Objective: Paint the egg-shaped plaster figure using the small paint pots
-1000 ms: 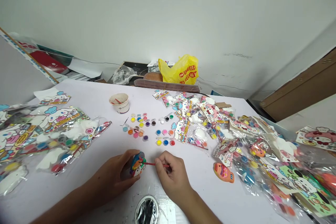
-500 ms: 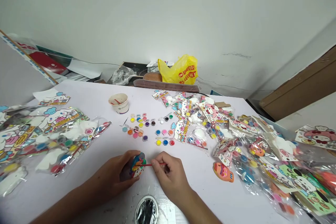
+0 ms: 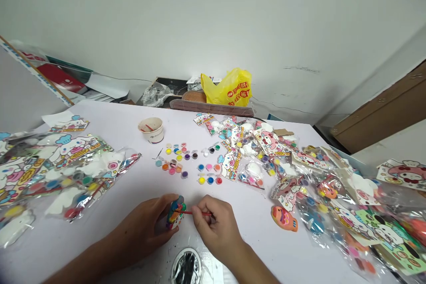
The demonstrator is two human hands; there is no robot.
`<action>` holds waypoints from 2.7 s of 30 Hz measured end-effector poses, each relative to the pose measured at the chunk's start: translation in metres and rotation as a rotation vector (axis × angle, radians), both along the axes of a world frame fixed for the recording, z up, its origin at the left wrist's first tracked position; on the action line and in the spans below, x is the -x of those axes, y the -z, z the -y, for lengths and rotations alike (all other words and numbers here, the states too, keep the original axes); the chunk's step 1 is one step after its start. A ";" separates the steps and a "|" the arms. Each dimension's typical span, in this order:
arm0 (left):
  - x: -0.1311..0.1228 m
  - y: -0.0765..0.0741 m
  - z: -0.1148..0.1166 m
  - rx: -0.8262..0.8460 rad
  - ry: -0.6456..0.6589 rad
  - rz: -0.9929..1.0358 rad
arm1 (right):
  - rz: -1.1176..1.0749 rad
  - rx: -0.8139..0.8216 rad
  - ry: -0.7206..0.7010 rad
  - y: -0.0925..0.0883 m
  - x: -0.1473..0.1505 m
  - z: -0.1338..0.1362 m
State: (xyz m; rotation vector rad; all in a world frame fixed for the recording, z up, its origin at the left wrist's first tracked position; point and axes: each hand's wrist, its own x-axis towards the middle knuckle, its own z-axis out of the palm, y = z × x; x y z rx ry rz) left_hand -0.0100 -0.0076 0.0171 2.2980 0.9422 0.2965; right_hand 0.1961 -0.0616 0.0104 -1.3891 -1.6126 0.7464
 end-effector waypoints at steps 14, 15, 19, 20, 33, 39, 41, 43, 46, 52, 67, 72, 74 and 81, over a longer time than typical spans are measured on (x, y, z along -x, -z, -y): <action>0.000 0.001 0.000 -0.024 0.001 -0.020 | 0.060 -0.076 -0.026 -0.006 0.002 0.001; 0.000 0.002 0.000 -0.036 0.003 -0.019 | 0.061 -0.073 -0.033 -0.006 0.003 0.001; 0.000 0.004 0.001 -0.080 0.009 -0.010 | 0.048 -0.063 0.008 -0.005 0.003 0.001; 0.000 0.004 0.001 -0.086 0.008 -0.012 | 0.046 -0.065 0.003 -0.005 0.003 0.002; 0.001 0.005 0.002 -0.123 -0.003 -0.045 | 0.058 -0.042 -0.042 -0.003 0.001 0.003; -0.001 0.003 0.001 -0.100 -0.003 -0.064 | 0.048 -0.049 -0.049 -0.003 0.002 0.003; -0.001 0.003 0.001 -0.101 0.001 -0.064 | 0.057 -0.057 -0.022 -0.004 0.003 0.003; -0.001 0.002 0.001 -0.105 0.004 -0.066 | 0.052 -0.068 0.042 -0.004 0.003 0.003; -0.001 0.001 0.001 -0.109 0.008 -0.068 | 0.049 -0.071 0.010 -0.005 0.003 0.003; -0.001 0.003 0.002 -0.124 0.009 -0.064 | 0.046 -0.060 0.038 -0.003 0.002 0.002; 0.001 0.007 0.002 -0.172 0.020 -0.063 | 0.056 -0.072 0.058 -0.002 0.001 0.002; 0.001 0.009 0.001 -0.191 0.022 -0.051 | 0.092 -0.091 0.018 -0.003 0.000 0.001; 0.001 0.009 0.001 -0.198 0.026 -0.043 | 0.080 -0.095 0.080 -0.003 0.000 0.001; 0.002 0.008 0.002 -0.196 0.032 -0.040 | 0.094 -0.083 0.031 -0.005 0.001 0.003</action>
